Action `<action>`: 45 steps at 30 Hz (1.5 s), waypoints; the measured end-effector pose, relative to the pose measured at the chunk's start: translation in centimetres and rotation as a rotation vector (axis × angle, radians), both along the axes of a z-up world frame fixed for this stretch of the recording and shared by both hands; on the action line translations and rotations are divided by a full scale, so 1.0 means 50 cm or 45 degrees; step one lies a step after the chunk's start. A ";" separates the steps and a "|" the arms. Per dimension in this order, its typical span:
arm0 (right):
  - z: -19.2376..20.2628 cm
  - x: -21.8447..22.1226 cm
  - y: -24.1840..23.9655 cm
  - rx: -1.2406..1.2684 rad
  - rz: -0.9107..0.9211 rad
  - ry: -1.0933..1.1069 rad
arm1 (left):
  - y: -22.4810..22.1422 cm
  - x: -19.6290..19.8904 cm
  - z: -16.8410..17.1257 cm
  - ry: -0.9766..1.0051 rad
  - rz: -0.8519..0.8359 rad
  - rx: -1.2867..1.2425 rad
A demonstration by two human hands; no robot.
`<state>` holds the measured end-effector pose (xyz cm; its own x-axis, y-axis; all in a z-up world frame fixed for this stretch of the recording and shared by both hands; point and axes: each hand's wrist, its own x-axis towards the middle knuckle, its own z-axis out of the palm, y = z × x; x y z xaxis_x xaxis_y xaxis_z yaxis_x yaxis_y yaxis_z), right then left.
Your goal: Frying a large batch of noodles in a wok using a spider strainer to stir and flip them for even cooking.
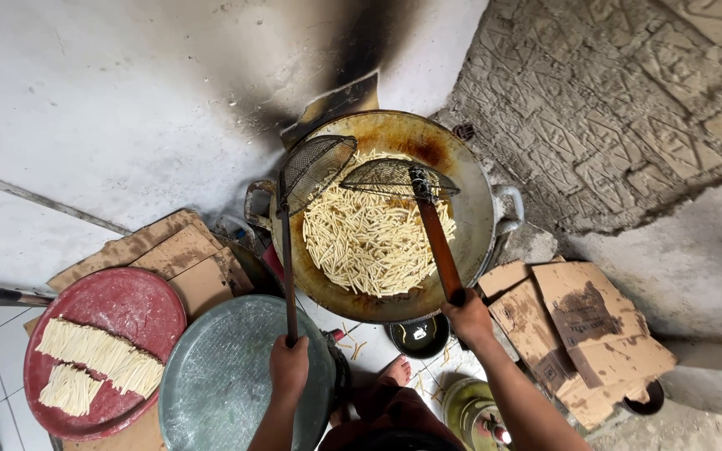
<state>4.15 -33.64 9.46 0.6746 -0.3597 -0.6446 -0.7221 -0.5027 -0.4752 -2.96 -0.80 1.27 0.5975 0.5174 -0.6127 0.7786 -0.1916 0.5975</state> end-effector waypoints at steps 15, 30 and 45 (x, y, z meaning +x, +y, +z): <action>0.149 -0.168 0.071 -0.200 -0.192 -0.529 | 0.055 0.033 0.303 -0.442 -0.350 0.074; -0.102 -0.222 0.151 -0.151 -0.254 -0.265 | 0.083 0.047 0.017 -0.428 -0.513 0.353; -0.125 -0.253 0.112 -0.179 -0.174 -0.153 | 0.094 -0.029 0.017 -0.334 -0.489 0.315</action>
